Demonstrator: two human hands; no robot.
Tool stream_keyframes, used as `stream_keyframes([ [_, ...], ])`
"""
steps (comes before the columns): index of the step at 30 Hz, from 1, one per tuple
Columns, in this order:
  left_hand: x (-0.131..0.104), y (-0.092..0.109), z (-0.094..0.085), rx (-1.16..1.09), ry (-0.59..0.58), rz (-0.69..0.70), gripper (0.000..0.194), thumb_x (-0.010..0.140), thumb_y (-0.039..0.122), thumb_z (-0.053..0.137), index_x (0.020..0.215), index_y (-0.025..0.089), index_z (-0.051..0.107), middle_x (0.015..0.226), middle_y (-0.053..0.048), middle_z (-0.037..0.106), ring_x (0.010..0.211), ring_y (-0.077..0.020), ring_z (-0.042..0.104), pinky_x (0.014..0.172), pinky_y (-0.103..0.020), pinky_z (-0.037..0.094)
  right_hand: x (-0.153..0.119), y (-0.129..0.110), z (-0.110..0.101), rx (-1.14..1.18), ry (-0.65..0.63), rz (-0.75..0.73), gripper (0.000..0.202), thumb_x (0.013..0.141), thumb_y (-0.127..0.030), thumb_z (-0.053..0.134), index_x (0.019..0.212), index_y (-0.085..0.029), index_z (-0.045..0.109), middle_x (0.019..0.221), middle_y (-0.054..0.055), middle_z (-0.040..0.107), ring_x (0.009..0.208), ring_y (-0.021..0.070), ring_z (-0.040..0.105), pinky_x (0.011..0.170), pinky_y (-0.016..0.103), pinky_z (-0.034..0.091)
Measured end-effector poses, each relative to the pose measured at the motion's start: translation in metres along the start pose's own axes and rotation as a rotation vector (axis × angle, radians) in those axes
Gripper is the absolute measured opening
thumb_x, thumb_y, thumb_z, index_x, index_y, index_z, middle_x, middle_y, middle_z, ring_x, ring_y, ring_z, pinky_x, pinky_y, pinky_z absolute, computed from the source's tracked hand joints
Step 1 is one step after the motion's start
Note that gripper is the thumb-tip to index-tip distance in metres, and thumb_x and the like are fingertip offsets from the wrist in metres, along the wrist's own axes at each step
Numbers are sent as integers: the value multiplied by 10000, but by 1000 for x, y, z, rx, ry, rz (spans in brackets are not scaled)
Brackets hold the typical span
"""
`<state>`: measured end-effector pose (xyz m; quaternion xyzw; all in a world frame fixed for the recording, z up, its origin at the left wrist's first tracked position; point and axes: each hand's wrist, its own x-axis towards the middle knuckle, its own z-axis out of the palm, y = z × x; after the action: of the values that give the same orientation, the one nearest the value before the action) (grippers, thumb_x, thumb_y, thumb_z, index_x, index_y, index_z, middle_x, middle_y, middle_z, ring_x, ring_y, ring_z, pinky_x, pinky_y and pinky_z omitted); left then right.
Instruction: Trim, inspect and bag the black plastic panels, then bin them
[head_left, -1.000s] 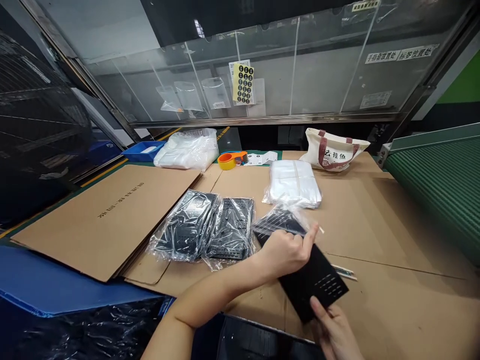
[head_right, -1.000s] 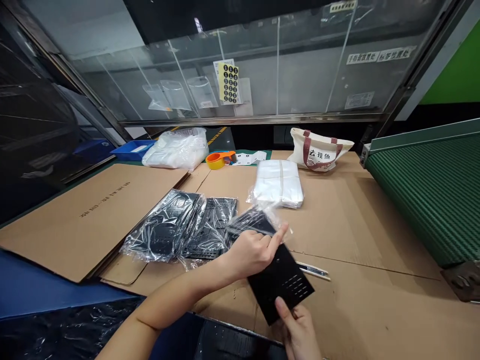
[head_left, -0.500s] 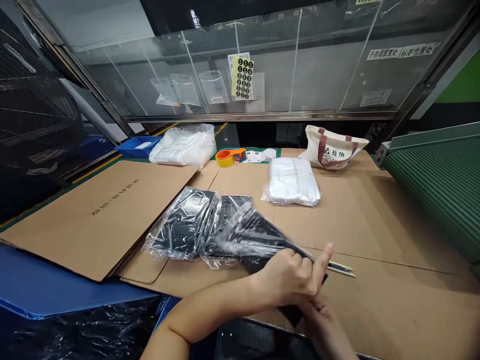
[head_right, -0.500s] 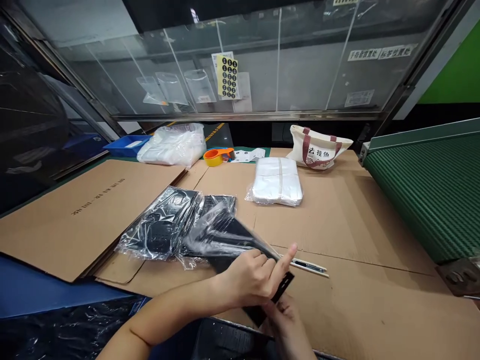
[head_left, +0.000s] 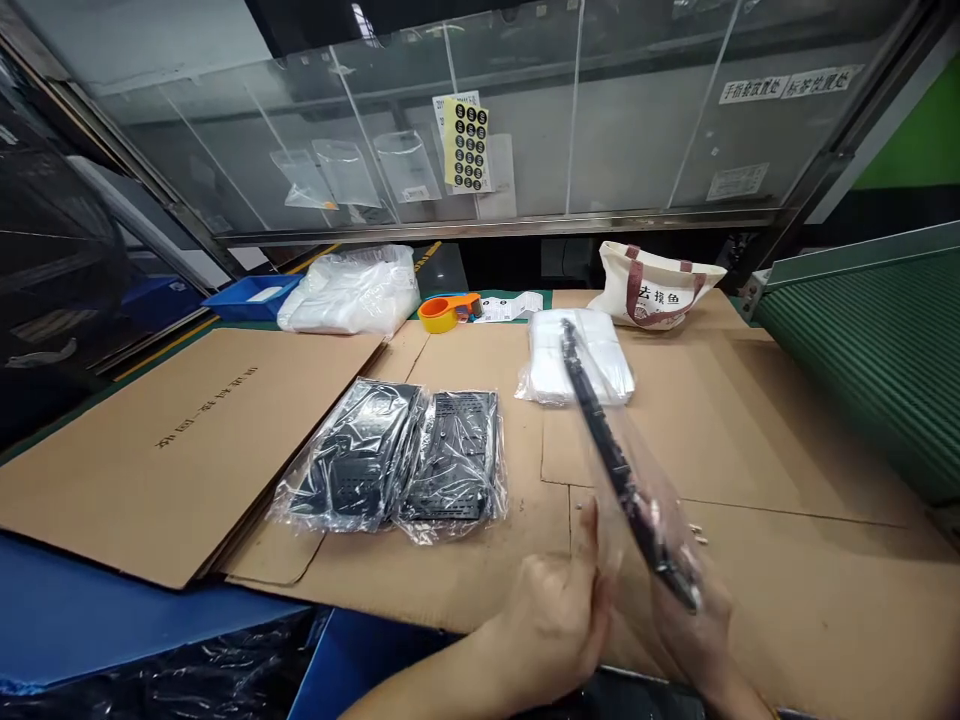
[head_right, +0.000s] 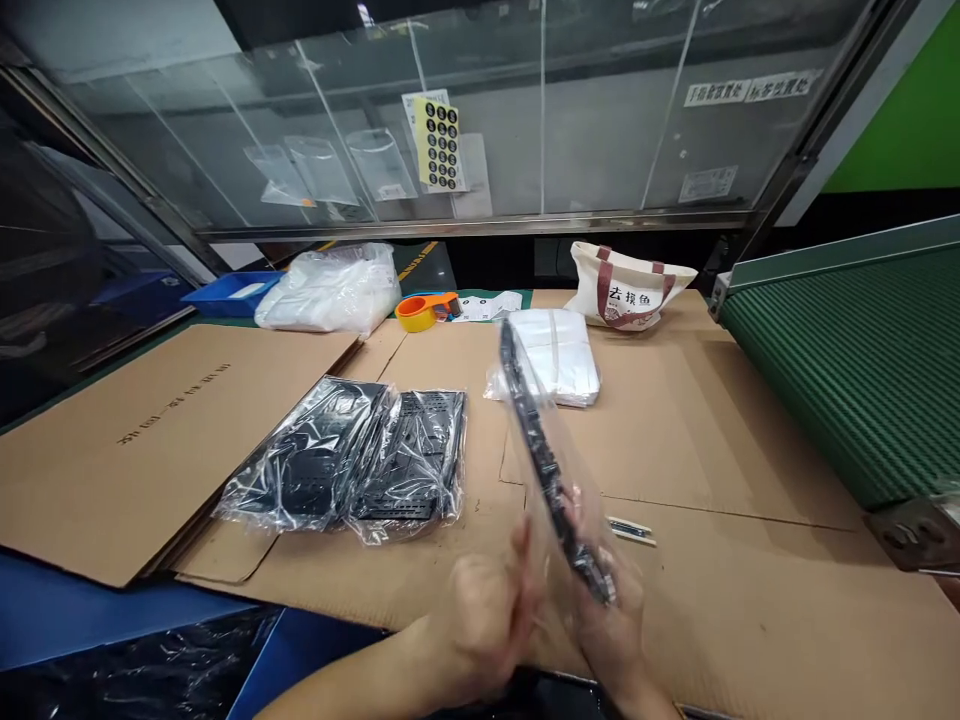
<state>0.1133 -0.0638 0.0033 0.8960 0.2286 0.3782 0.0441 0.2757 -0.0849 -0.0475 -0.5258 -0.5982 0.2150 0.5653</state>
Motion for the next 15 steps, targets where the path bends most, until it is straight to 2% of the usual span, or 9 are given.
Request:
stream_keyframes([
  [3,-14,-4,-10,-304,-263,-365,386,956,290,416,1266,69,477,678,-45,666,535,-180,579,489,-289,438,24,-11,-9,-244,-39,-416,401,950,-218,498,1334,-308,569,1403,35,550,1289,261,524,1061,424,483],
  [4,-16,-6,-15,-464,-327,-456,413,944,404,464,1240,120,513,717,-43,676,588,-188,603,538,-293,469,29,-14,-12,-336,-69,-537,465,955,-168,467,1399,-303,498,1463,38,482,1331,253,477,1101,430,439],
  [5,-16,-7,-20,-634,-330,-541,497,909,531,498,1229,152,535,779,-51,688,651,-198,624,582,-298,490,32,-17,-14,-415,-86,-619,510,962,-135,425,1446,-298,429,1495,40,438,1358,245,442,1127,441,403],
  [6,-15,-7,-24,-804,-272,-624,613,860,646,503,1243,169,538,866,-69,697,717,-209,637,617,-303,505,34,-18,-16,-479,-99,-669,537,968,-114,384,1475,-293,376,1505,43,422,1373,240,421,1143,458,375],
  [7,-13,-8,-27,-959,-164,-703,717,814,729,490,1266,174,529,958,-90,695,777,-219,643,648,-308,516,35,-17,-16,-528,-107,-694,549,971,-101,353,1486,-289,352,1497,48,434,1376,237,418,1150,475,356],
  [9,-8,-7,-29,-1159,104,-824,798,769,774,502,1291,171,512,1106,-122,668,892,-239,644,735,-327,528,34,-12,-13,-578,-127,-714,544,969,-95,348,1470,-303,381,1437,44,513,1352,225,452,1163,483,326],
  [12,-3,-5,-24,-1171,363,-950,680,797,604,644,1304,175,501,1245,-128,622,1104,-261,593,949,-364,474,32,-4,0,-589,-206,-789,513,972,-119,369,1447,-304,425,1377,35,575,1340,203,468,1202,439,239],
  [15,-4,-6,-20,-1022,525,-987,507,872,462,612,1278,171,525,1265,-116,615,1182,-253,552,1033,-378,418,28,-10,12,-541,-276,-856,508,986,-139,329,1483,-231,374,1389,55,562,1369,201,426,1209,397,214],
])
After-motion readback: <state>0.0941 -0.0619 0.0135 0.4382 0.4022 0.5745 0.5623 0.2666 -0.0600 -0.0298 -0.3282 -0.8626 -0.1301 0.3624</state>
